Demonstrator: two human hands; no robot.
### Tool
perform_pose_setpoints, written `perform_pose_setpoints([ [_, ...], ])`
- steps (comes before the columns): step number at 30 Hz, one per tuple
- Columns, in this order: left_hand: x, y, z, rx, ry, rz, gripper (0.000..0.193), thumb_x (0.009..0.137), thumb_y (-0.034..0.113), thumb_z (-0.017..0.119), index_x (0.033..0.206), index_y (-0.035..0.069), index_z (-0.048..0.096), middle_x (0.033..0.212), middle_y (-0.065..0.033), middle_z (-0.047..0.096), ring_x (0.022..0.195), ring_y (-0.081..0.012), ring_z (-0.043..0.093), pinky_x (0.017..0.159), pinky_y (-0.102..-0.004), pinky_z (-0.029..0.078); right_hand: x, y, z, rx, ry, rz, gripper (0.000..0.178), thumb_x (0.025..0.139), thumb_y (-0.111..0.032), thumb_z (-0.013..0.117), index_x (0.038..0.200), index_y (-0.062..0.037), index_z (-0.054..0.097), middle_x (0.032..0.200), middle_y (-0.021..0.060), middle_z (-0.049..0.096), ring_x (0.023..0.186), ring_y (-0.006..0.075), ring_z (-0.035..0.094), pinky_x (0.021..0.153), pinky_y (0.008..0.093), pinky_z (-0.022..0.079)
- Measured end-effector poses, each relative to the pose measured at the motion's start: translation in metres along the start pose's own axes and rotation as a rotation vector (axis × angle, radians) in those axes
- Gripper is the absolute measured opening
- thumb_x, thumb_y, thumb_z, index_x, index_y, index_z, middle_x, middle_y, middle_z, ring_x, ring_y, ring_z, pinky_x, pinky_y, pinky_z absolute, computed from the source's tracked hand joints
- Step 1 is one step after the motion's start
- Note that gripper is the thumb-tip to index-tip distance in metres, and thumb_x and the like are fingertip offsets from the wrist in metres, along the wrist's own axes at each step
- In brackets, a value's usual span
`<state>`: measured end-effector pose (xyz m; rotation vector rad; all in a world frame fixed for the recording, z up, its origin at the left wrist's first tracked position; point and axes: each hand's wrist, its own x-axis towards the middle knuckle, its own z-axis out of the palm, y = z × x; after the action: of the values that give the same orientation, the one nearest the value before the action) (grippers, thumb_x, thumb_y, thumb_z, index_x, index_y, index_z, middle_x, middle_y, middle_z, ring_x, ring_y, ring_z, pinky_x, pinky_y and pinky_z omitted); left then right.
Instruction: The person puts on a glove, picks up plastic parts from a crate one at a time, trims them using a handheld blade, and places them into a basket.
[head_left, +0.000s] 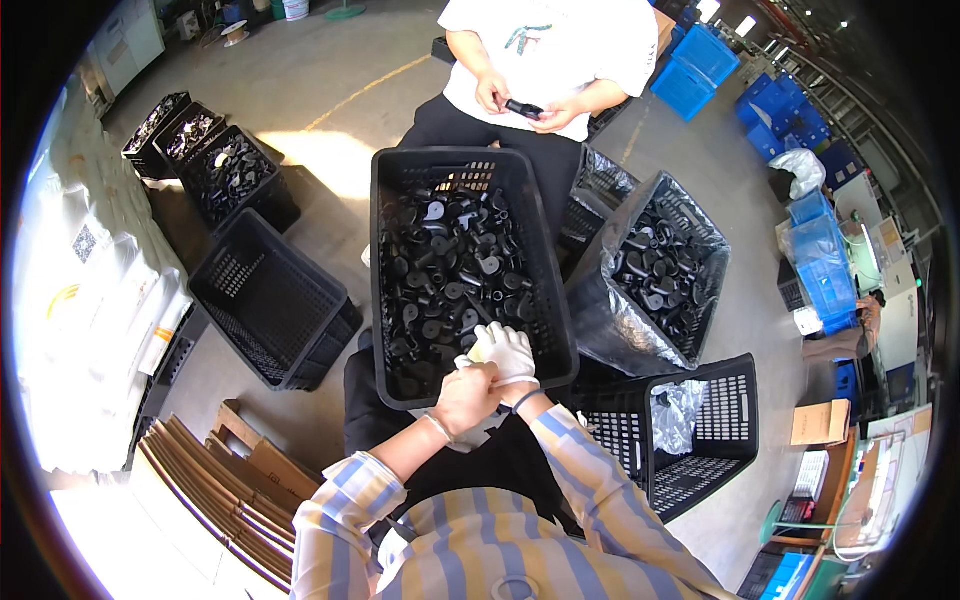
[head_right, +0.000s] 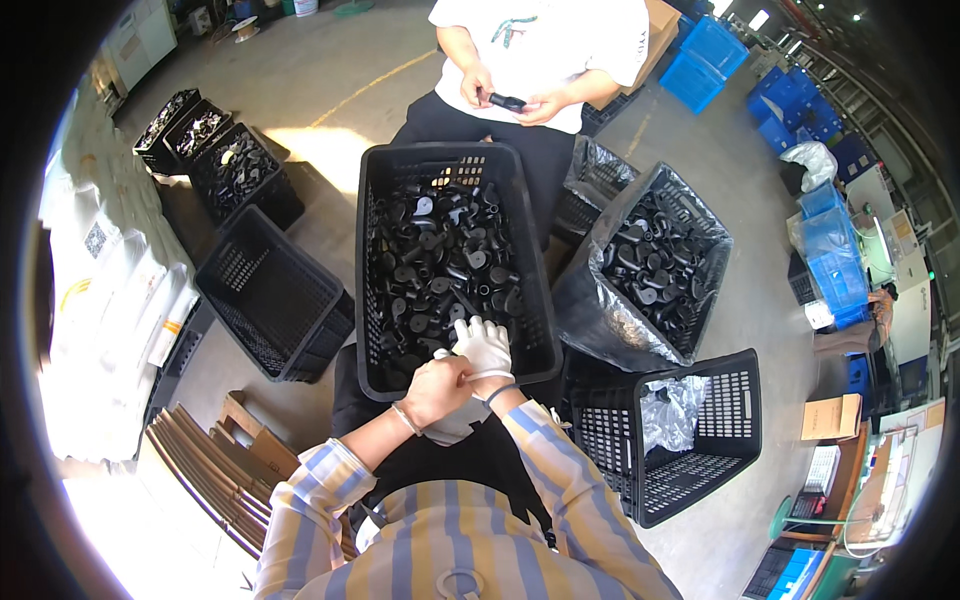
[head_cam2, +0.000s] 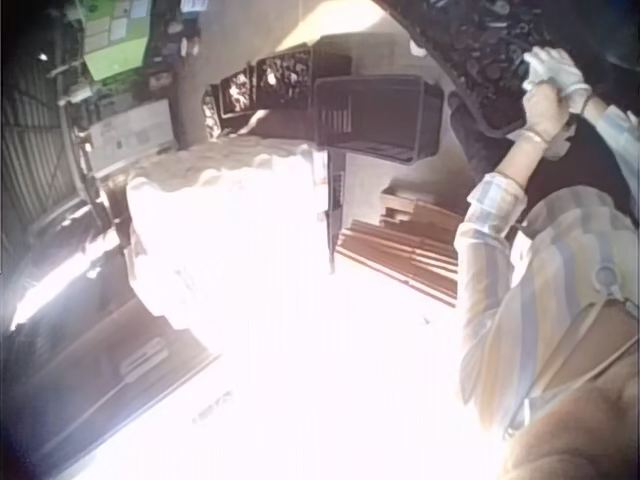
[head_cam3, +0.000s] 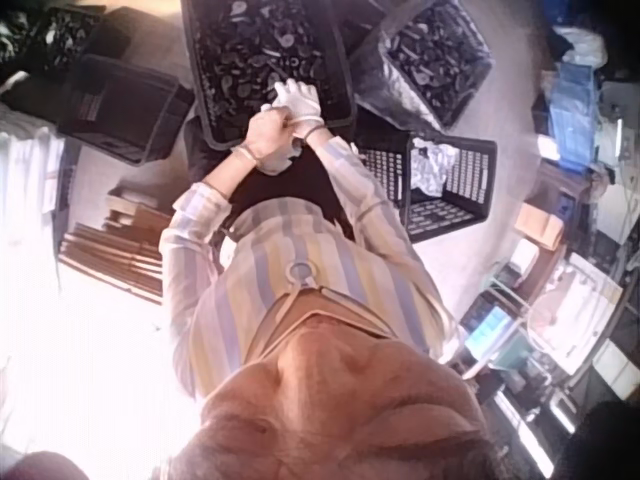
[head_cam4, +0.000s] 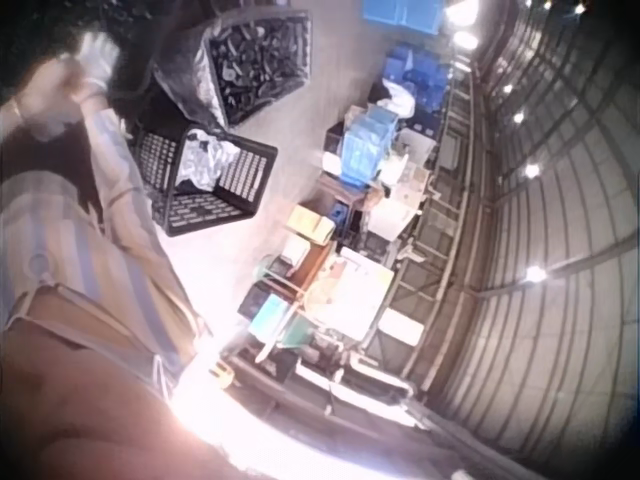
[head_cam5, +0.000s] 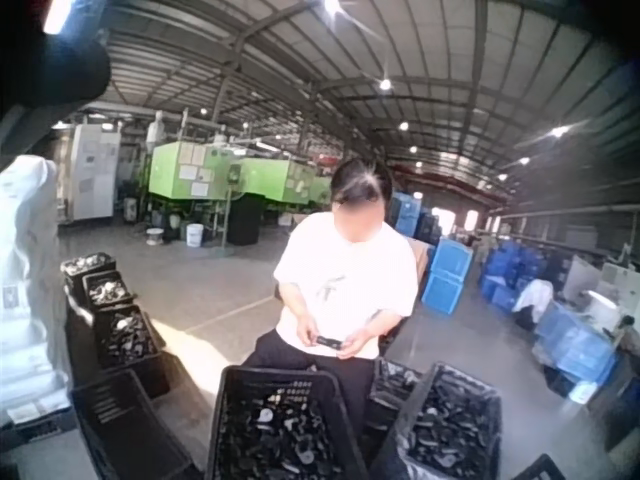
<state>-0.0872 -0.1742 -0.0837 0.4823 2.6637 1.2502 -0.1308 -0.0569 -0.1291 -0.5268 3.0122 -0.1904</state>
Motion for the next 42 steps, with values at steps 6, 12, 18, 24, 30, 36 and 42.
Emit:
perform_pose_setpoints([
  [6,-0.002,0.03,0.014,-0.23,0.0,-0.213,0.014,0.069,0.023,0.062,0.069,0.009,0.061,0.059,-0.0098,0.06,0.056,-0.0281,0.06,0.053,-0.0351,0.048,0.018,-0.005,0.004,0.349,0.434,-0.125,0.051,0.069,-0.031,0.066,0.112,-0.0067,0.052,0.101,0.013,0.058,0.088,0.0312,0.055,0.077,0.0399,0.043],
  [12,-0.01,0.011,0.02,-0.539,-0.002,-0.306,0.016,0.073,0.012,0.058,0.085,0.003,0.063,0.071,-0.0079,0.06,0.062,-0.0198,0.06,0.058,-0.0319,0.047,0.049,0.025,0.027,0.106,-0.107,0.322,0.062,0.07,-0.043,0.067,0.115,-0.006,0.044,0.103,0.0156,0.057,0.098,0.0315,0.054,0.081,0.0429,0.043],
  [18,-0.006,-0.054,-0.002,-0.21,0.1,-0.311,0.011,0.072,0.012,0.056,0.079,0.007,0.062,0.079,-0.0115,0.058,0.075,-0.0291,0.06,0.066,-0.0376,0.049,0.084,0.044,0.073,0.02,-0.214,0.33,0.028,0.078,-0.028,0.057,0.096,-0.0072,0.051,0.095,0.0143,0.059,0.091,0.0327,0.057,0.074,0.0442,0.046],
  [24,0.076,-0.123,0.01,0.137,0.327,-0.212,0.024,0.073,0.015,0.062,0.095,0.008,0.056,0.091,-0.0107,0.055,0.077,-0.0297,0.059,0.068,-0.0373,0.049,0.051,0.069,0.034,1.27,-0.138,0.684,0.021,0.09,-0.028,0.05,0.093,-0.0085,0.055,0.057,-0.001,0.044,0.045,0.0062,0.04,0.04,0.0238,0.033],
  [30,0.148,-0.134,0.047,0.57,-0.001,-0.297,0.04,0.069,0.013,0.064,0.106,0.007,0.051,0.1,-0.0088,0.048,0.089,-0.0246,0.057,0.074,-0.0367,0.049,-0.012,0.071,-0.025,1.553,-0.29,0.808,0.026,0.09,-0.029,0.05,0.097,-0.0054,0.056,0.061,-0.0011,0.049,0.045,0.003,0.039,0.038,0.0166,0.029],
  [36,0.128,-0.102,0.012,0.023,0.185,-0.073,0.05,0.062,0.005,0.066,0.109,0.007,0.049,0.099,-0.0117,0.045,0.088,-0.0316,0.056,0.072,-0.0381,0.048,-0.001,0.059,-0.031,1.543,-0.058,0.809,0.032,0.088,-0.028,0.053,0.109,-0.0035,0.051,0.076,0.0006,0.055,0.059,0.0035,0.049,0.043,0.0151,0.032],
  [42,0.078,-0.05,-0.029,-0.082,0.238,0.291,0.054,0.058,-0.003,0.061,0.11,0.003,0.05,0.098,-0.0124,0.052,0.091,-0.0295,0.053,0.079,-0.0337,0.044,0.029,0.016,-0.039,1.595,-0.015,0.242,0.029,0.083,-0.014,0.061,0.107,-0.0012,0.053,0.089,-0.0004,0.055,0.077,0.0056,0.051,0.065,0.0207,0.043],
])
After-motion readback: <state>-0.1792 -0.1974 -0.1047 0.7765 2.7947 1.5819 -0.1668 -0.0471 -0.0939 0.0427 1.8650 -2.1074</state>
